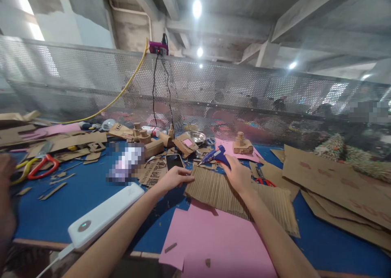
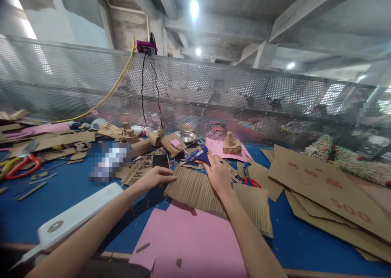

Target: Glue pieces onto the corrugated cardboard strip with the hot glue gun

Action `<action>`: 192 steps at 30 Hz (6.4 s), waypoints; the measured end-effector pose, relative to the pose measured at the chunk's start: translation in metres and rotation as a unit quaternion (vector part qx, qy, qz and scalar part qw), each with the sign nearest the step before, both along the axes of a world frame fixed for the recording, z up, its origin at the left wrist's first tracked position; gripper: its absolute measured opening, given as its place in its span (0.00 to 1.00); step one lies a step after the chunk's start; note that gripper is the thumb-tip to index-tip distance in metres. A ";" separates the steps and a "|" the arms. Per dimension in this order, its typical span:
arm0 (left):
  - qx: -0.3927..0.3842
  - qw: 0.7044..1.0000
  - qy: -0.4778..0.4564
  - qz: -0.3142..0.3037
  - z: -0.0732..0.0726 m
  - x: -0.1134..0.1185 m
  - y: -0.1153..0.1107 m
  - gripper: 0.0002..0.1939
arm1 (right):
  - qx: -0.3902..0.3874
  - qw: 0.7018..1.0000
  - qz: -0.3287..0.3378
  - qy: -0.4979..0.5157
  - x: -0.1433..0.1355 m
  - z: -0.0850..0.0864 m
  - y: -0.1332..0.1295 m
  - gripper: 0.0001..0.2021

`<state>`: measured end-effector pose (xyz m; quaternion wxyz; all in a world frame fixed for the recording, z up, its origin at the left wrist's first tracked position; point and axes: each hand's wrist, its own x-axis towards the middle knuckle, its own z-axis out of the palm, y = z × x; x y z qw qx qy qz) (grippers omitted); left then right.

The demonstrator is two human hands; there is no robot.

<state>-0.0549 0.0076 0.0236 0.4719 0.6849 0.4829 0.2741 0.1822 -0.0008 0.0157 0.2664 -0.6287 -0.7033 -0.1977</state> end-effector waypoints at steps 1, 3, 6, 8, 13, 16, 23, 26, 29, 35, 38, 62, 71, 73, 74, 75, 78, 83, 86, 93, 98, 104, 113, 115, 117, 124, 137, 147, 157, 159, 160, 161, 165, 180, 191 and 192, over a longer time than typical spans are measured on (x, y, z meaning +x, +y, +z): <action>-0.001 1.000 0.000 0.001 0.000 0.000 0.000 0.25 | 0.005 1.000 0.004 -0.003 0.001 0.000 0.000 0.17; -0.001 1.000 -0.001 0.003 0.001 -0.001 0.001 0.25 | 0.016 1.000 0.010 -0.009 0.002 0.001 0.000 0.17; -0.002 1.000 0.000 0.008 0.001 -0.001 0.001 0.24 | 0.028 0.999 0.014 -0.015 0.004 0.002 0.001 0.17; -0.001 1.000 -0.001 0.004 0.000 -0.002 0.002 0.23 | 0.035 0.999 0.017 -0.017 0.005 0.001 0.001 0.17; 0.001 1.000 -0.009 0.001 -0.003 -0.003 0.004 0.18 | 0.073 0.997 0.012 0.025 0.004 -0.002 0.003 0.19; 0.003 1.000 -0.009 0.001 -0.003 -0.002 0.004 0.16 | 0.092 0.994 0.000 0.052 0.002 -0.003 0.003 0.23; 0.018 1.000 -0.004 -0.006 0.000 -0.001 0.003 0.16 | 0.102 0.992 -0.019 0.065 -0.002 -0.002 0.001 0.28; 0.026 1.000 0.003 -0.012 -0.002 -0.002 0.003 0.16 | 0.097 0.993 -0.016 0.060 -0.003 -0.004 0.001 0.23; 0.031 0.999 0.000 -0.015 -0.004 -0.001 0.003 0.16 | 0.092 0.994 -0.010 0.057 -0.004 -0.006 0.001 0.20; 0.033 0.999 -0.004 -0.019 0.000 0.000 0.001 0.16 | 0.092 0.995 -0.009 0.042 -0.004 -0.007 0.001 0.18; 0.039 0.999 -0.008 -0.027 0.000 -0.001 0.001 0.16 | 0.092 0.995 -0.013 0.033 -0.003 -0.006 0.001 0.18; 0.049 0.998 0.009 -0.031 -0.002 0.000 0.001 0.19 | 0.064 0.998 -0.013 0.015 -0.001 -0.002 -0.001 0.18; 0.046 0.999 0.005 -0.024 -0.003 0.000 0.001 0.18 | 0.062 0.998 -0.007 0.013 -0.001 -0.004 0.000 0.19; 0.045 0.999 0.005 -0.021 -0.002 0.000 0.001 0.19 | 0.060 0.998 -0.006 0.012 -0.001 -0.005 0.000 0.19; 0.044 0.999 0.007 -0.020 -0.002 0.000 0.001 0.19 | 0.058 0.998 -0.006 0.012 -0.001 -0.005 0.001 0.19; 0.044 0.999 0.007 -0.019 -0.002 0.001 0.001 0.19 | 0.056 0.998 -0.006 0.011 -0.001 -0.005 0.001 0.19; 0.045 0.999 0.008 -0.022 -0.002 0.001 0.001 0.20 | 0.054 0.998 -0.009 0.010 -0.001 -0.004 0.000 0.19; 0.045 0.999 0.010 -0.022 -0.002 0.001 0.001 0.19 | 0.052 0.999 -0.010 0.001 0.000 -0.003 0.000 0.18; 0.045 0.999 0.009 -0.024 -0.002 0.001 0.001 0.19 | 0.056 0.998 -0.009 -0.001 0.001 -0.004 0.000 0.19; 0.041 0.999 0.006 -0.017 -0.002 0.001 0.001 0.20 | 0.053 0.998 -0.012 -0.006 0.002 -0.004 0.001 0.18; 0.044 0.999 -0.001 -0.013 -0.003 0.002 0.002 0.19 | 0.058 0.998 -0.008 -0.003 0.003 -0.003 0.002 0.18; 0.034 0.999 0.003 -0.008 -0.001 0.002 0.001 0.19 | 0.059 0.998 0.001 0.009 0.005 -0.004 0.004 0.19; -0.017 1.000 -0.023 -0.004 -0.008 0.003 0.004 0.10 | 0.069 0.997 0.014 0.041 0.001 -0.006 0.003 0.28; -0.031 0.999 -0.032 -0.008 -0.010 0.003 0.005 0.09 | 0.062 0.997 0.020 0.038 -0.001 -0.006 0.001 0.25; -0.035 0.999 -0.038 -0.010 -0.011 0.003 0.005 0.09 | 0.055 0.998 0.017 0.038 -0.002 -0.005 0.000 0.23; -0.053 0.998 -0.029 -0.015 -0.008 0.002 0.005 0.11 | 0.024 0.999 0.001 0.030 -0.004 -0.003 -0.001 0.20; -0.043 0.999 -0.032 -0.011 -0.004 0.003 0.002 0.10 | -0.009 1.000 -0.019 0.010 -0.004 -0.003 -0.001 0.18; -0.035 0.999 -0.031 -0.008 -0.003 0.003 0.001 0.11 | -0.048 0.998 -0.035 -0.016 -0.006 0.001 -0.003 0.19; -0.027 1.000 -0.014 -0.009 -0.002 0.004 0.000 0.10 | -0.044 0.998 -0.030 -0.012 -0.006 0.001 -0.003 0.18; -0.028 0.999 -0.015 -0.007 -0.002 0.004 0.000 0.11 | -0.048 0.998 -0.030 -0.012 -0.006 0.001 -0.003 0.19; -0.029 0.999 -0.016 -0.007 -0.002 0.004 0.000 0.11 | -0.049 0.998 -0.031 -0.012 -0.006 0.001 -0.004 0.19; -0.030 0.999 -0.018 -0.008 -0.002 0.004 0.000 0.11 | -0.050 0.998 -0.031 -0.012 -0.006 0.002 -0.004 0.19; -0.028 0.999 -0.030 -0.016 -0.002 0.003 0.000 0.11 | -0.054 0.998 -0.034 -0.012 -0.006 0.004 -0.005 0.18; -0.033 0.999 -0.026 -0.012 -0.001 0.004 -0.001 0.10 | -0.047 0.998 -0.033 -0.021 -0.005 0.002 -0.004 0.18; -0.025 0.999 -0.027 -0.021 -0.008 0.002 0.004 0.11 | -0.042 0.998 -0.031 -0.017 -0.005 0.003 -0.004 0.18; -0.024 0.999 -0.027 -0.022 -0.008 0.002 0.004 0.11 | -0.040 0.999 -0.032 -0.014 -0.005 0.003 -0.004 0.18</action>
